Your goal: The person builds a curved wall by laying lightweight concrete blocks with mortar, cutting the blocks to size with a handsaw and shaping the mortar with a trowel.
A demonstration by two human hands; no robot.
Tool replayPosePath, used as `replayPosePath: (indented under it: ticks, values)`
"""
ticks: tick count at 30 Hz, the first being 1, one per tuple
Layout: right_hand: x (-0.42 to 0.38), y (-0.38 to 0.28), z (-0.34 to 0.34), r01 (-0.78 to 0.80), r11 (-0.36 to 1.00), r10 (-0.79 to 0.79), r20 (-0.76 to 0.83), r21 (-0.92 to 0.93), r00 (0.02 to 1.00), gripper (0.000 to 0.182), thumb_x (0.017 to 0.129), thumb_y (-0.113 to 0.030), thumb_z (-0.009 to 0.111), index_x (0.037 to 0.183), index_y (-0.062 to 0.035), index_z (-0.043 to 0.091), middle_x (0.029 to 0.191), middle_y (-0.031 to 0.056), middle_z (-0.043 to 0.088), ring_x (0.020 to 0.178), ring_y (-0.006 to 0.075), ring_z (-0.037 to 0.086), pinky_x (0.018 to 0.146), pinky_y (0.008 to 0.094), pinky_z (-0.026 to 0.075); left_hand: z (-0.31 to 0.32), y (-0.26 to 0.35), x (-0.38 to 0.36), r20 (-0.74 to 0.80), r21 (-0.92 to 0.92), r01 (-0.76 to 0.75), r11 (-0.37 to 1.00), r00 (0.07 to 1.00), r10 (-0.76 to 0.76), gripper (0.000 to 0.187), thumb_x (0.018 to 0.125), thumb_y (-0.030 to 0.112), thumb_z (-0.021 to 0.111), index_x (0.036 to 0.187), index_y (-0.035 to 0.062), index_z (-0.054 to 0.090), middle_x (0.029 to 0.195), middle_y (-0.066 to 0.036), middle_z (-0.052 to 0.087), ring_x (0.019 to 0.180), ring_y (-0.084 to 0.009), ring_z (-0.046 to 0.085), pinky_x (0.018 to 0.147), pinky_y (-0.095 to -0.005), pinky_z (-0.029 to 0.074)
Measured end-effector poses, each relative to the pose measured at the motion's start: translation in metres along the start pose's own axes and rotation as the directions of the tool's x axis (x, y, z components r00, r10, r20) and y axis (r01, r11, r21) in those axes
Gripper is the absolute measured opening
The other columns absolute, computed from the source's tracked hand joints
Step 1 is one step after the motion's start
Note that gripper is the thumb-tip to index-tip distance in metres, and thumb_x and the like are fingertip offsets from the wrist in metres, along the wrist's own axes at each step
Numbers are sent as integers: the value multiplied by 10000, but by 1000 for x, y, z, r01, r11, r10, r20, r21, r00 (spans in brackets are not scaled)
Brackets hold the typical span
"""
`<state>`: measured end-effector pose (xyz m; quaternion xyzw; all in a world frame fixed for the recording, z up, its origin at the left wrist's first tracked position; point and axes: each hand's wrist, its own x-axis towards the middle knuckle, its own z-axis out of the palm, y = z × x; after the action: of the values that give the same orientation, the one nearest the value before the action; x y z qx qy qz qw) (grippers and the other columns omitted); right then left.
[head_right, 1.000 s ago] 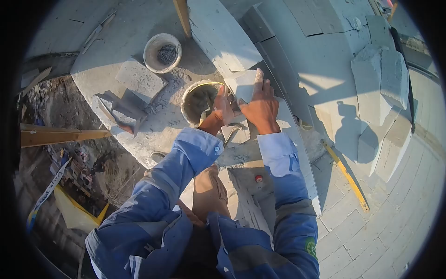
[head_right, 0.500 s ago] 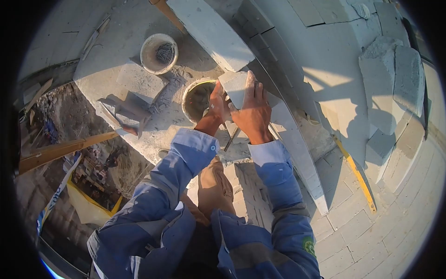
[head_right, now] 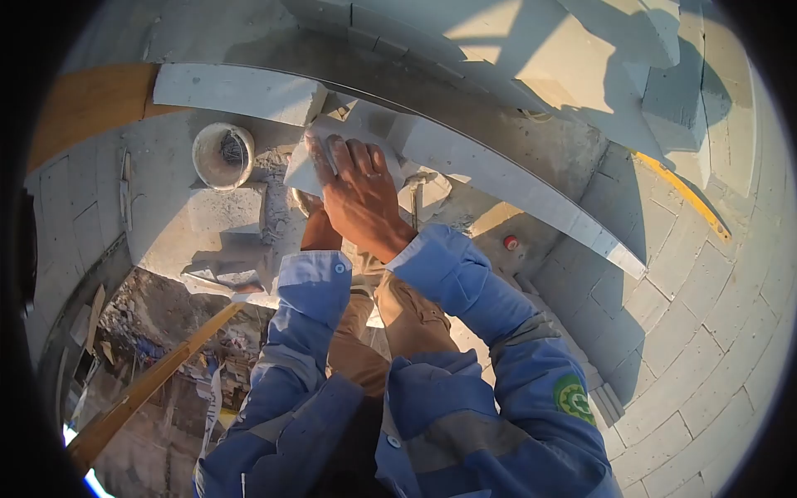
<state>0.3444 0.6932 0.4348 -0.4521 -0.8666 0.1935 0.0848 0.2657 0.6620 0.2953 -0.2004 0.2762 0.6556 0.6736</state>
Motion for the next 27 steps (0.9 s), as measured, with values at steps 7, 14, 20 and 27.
replayPosePath:
  ticks: [7,14,20,27]
  values:
    - [-17,-16,22,-141,988,149,-127,71,981,685,843,-154,685,1498,-185,484,1294,152,544,1170,370,512,1018,530,384,-3,-3,-32,27,120,169,978,985,-173,777,990,698,304,1446,90,466,1393,-146,562,1252,-331,556,1094,-473,427]
    - [9,-2,19,-99,991,111,-129,93,985,658,827,-124,701,1463,-191,545,1184,125,627,1075,325,563,915,450,432,-3,0,-29,23,153,201,968,978,-207,783,986,704,306,1445,91,465,1388,-146,564,1250,-331,557,1092,-473,430]
    - [21,5,21,-26,997,34,-121,66,992,563,842,-168,669,1401,-193,602,1209,91,633,1071,296,573,915,434,405,-7,-8,4,40,111,225,968,972,-231,788,983,709,307,1445,91,465,1384,-147,566,1249,-331,557,1090,-474,432]
    - [6,0,-18,-59,998,60,-15,33,998,663,805,-139,701,1448,-208,554,1211,88,606,1070,313,562,908,436,425,-8,-23,24,80,32,69,997,994,-71,793,979,716,308,1444,92,464,1379,-147,568,1247,-330,558,1089,-474,435]
